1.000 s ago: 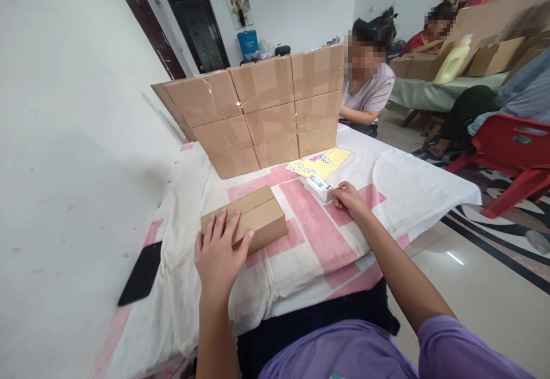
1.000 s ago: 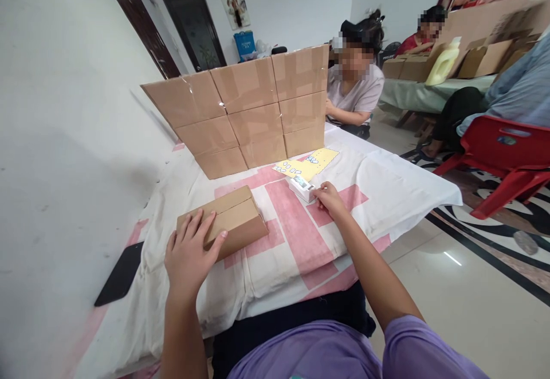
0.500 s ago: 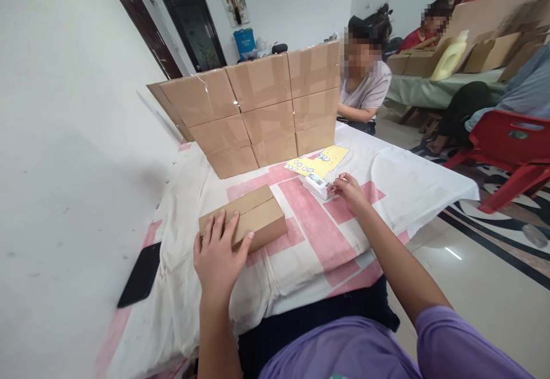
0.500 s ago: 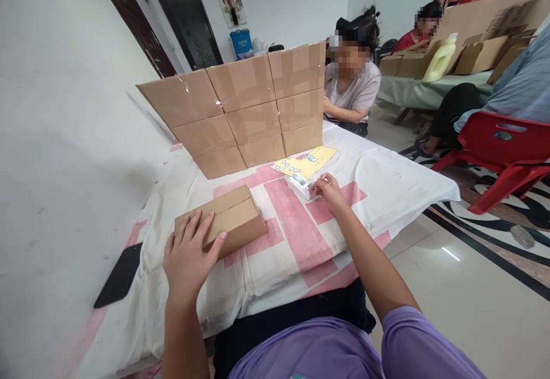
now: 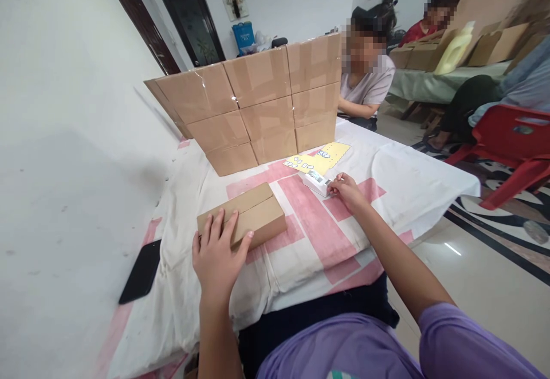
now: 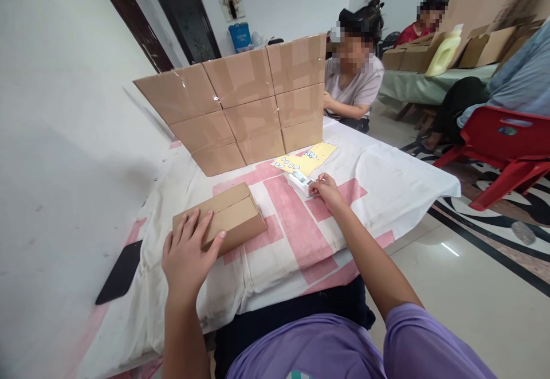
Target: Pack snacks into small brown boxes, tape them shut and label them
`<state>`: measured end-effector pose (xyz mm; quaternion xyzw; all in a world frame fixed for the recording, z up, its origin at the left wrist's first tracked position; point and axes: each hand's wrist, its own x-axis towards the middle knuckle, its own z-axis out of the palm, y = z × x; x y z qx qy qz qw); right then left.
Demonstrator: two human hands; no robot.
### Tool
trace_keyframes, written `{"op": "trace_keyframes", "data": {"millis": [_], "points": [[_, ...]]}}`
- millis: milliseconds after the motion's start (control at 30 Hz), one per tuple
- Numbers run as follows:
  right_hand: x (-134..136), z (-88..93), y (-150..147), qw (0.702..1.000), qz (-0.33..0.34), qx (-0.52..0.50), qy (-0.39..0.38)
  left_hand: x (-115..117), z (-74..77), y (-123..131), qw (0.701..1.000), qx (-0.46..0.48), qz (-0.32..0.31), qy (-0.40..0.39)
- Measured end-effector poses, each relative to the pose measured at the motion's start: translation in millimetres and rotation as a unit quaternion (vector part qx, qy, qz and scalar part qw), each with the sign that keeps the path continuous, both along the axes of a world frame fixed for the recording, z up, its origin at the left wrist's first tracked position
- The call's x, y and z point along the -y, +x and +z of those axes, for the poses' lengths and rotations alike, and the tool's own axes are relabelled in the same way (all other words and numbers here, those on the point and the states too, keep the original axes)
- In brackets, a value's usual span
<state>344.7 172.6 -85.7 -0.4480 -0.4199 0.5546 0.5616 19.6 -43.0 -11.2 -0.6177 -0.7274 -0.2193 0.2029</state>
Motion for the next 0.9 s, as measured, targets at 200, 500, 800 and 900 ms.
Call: {"op": "trace_keyframes", "data": {"millis": [200, 500, 800, 900], "points": [[-1.7, -6.0, 1.7, 0.999, 0.015, -0.006, 0.043, -1.4, -1.2, -2.7, 1.0, -0.003, -0.008, 0.004], [-4.0, -10.6, 4.4, 0.995, 0.039, 0.041, 0.081, -9.7, 1.1, -6.0, 1.0, 0.014, -0.013, 0.005], [-7.8, -13.4, 11.2, 0.992, 0.075, 0.022, 0.096, -16.8, -0.4, -12.6, 1.0, 0.001, -0.012, -0.001], [-8.1, -13.4, 11.9, 0.992, 0.078, 0.022, 0.093, -19.3, -1.2, -14.7, 1.0, -0.005, -0.013, -0.002]]}}
